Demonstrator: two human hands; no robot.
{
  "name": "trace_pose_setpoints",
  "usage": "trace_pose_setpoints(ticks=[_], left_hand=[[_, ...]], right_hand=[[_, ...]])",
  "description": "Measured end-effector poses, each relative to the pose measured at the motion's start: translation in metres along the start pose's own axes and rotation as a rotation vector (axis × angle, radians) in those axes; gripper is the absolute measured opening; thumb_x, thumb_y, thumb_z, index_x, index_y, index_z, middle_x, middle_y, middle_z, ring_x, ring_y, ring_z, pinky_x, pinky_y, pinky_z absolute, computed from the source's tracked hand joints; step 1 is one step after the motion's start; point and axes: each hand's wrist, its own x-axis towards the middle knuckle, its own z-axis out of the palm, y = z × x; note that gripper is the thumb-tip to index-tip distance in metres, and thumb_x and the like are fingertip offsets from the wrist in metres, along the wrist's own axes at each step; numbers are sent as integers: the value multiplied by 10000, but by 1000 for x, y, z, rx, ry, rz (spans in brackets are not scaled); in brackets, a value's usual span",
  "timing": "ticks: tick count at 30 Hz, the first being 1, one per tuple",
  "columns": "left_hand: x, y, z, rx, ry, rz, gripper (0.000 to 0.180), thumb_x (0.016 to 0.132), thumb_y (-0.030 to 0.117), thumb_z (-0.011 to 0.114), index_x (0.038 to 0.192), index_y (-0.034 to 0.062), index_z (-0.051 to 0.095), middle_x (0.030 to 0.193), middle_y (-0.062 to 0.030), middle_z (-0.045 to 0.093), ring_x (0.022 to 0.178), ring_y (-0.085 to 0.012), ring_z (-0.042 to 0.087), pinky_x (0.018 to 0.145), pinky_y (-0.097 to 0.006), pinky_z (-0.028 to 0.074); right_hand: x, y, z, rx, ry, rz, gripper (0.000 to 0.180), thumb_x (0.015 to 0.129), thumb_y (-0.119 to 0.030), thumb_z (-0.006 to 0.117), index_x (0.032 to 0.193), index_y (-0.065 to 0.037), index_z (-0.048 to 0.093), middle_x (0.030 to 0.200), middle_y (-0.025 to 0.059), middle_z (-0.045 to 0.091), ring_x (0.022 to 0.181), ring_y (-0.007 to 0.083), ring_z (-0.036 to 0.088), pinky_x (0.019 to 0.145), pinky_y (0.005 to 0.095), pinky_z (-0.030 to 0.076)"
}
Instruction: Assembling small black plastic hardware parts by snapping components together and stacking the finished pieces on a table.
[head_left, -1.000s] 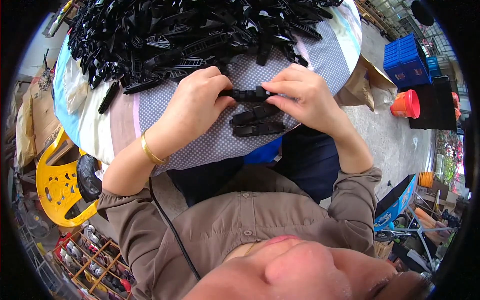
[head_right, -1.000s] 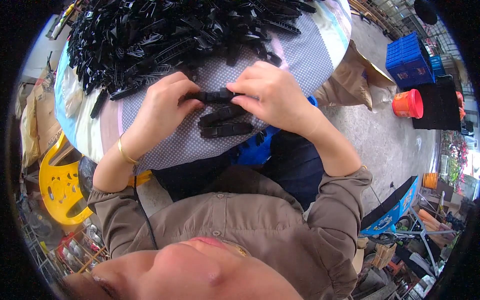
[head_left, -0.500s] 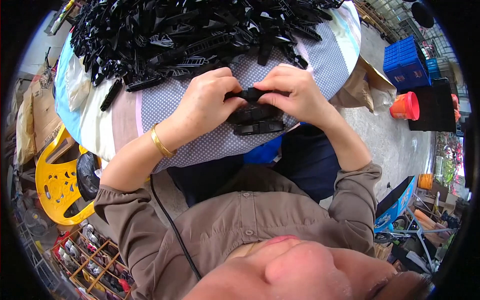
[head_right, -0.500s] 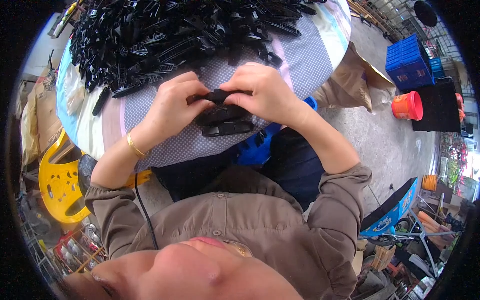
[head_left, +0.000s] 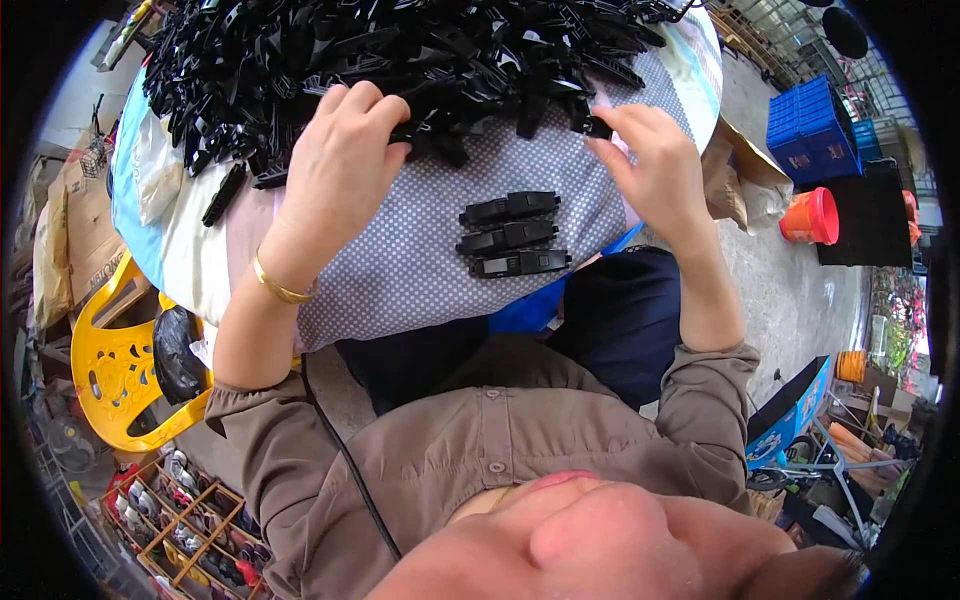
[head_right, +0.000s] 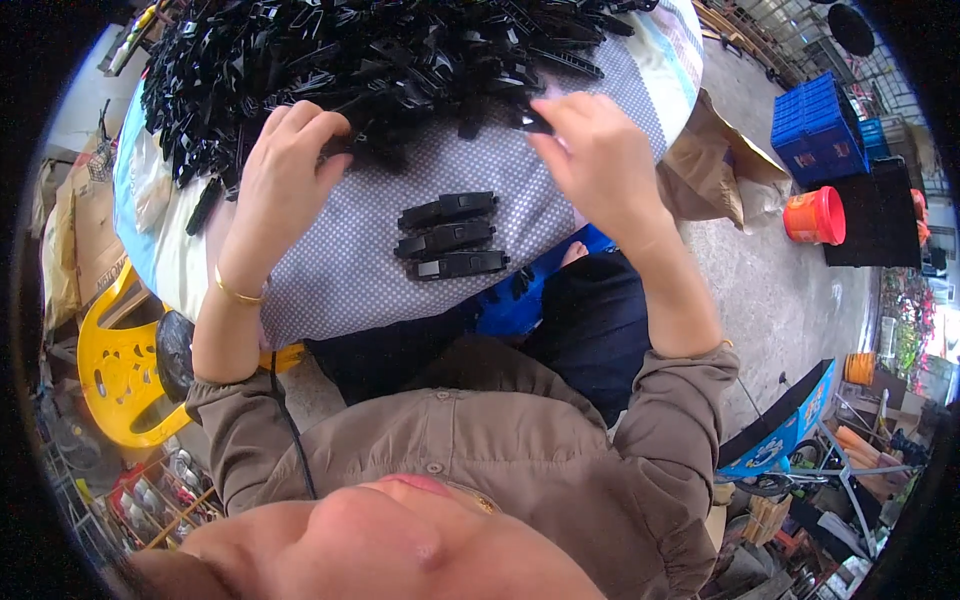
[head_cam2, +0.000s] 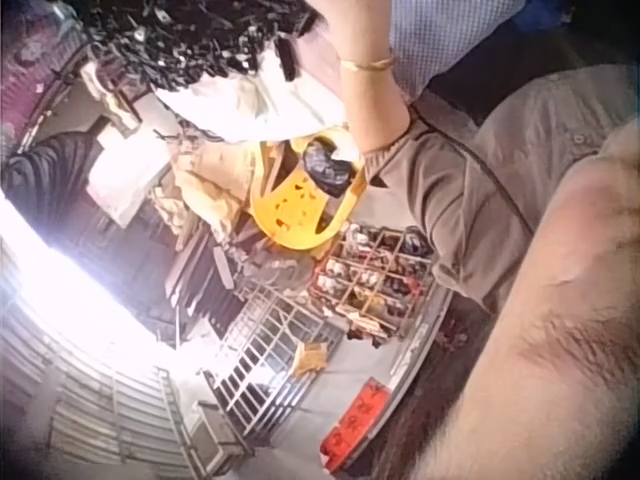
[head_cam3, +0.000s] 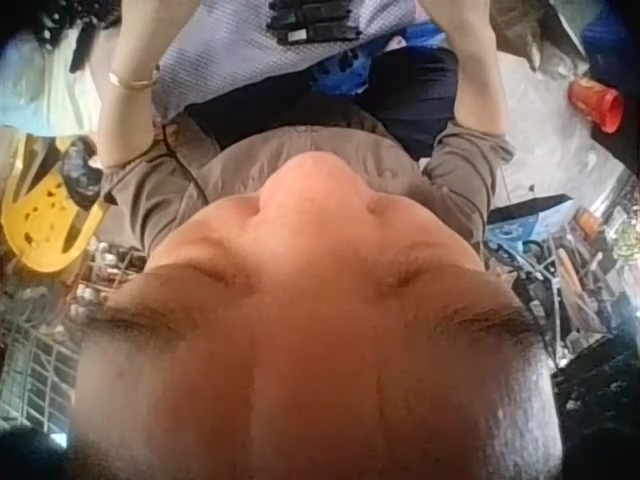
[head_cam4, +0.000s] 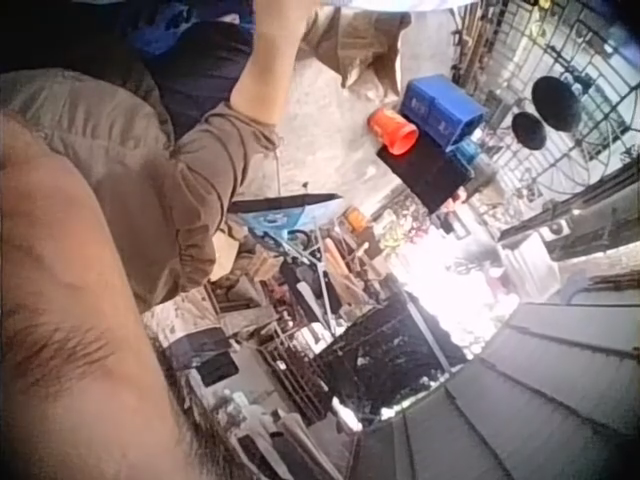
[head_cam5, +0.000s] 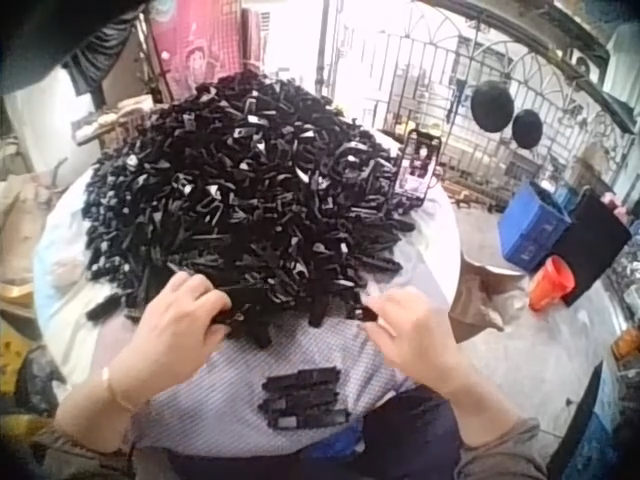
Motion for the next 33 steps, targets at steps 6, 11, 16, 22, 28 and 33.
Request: trace_pose_setpoints(ticks=[6,11,16,22,28,33], left_hand=[[1,8,-1,-302,92,-64,203,796,18,645,999,13,632,928,-85,624,847,-209,624,778,-310,517],[4,13,4,-1222,101,-276,245,902,40,597,1143,-4,594,985,-73,639,856,-110,648,770,-238,553],[-3,27,9,-997,-286,-369,204,875,77,662,1068,11,654,890,-73,679,786,-134,659,686,-271,537],[-13,37,22,-458,-36,62,185,825,153,703,973,45,678,908,-103,598,749,-312,645,669,-357,535],[-11,35,30,-320,-46,104,184,835,177,692,962,45,686,924,-86,579,858,-267,610,737,-364,516],[-14,33,29,-371,-36,48,169,820,167,694,921,31,692,879,-79,599,859,-250,604,745,-358,512]], right_hand=[[4,-38,19,341,-99,-112,336,811,-55,678,1143,-29,633,897,139,640,834,309,625,737,371,502],[3,-38,12,474,-298,-182,301,834,-35,642,1134,-23,619,929,147,650,849,323,635,748,369,509],[-2,-28,5,456,-359,35,255,849,-22,600,1102,-21,622,1037,150,667,916,342,651,770,367,519],[0,-23,0,234,-203,-64,291,761,-78,722,1042,-37,660,925,123,642,866,288,630,738,343,508],[5,-29,12,294,-21,-96,280,718,-68,755,990,-32,702,878,92,621,824,256,595,689,332,483],[7,-27,11,331,-92,-141,286,708,-70,761,986,-28,710,823,82,611,782,238,576,666,331,467]])
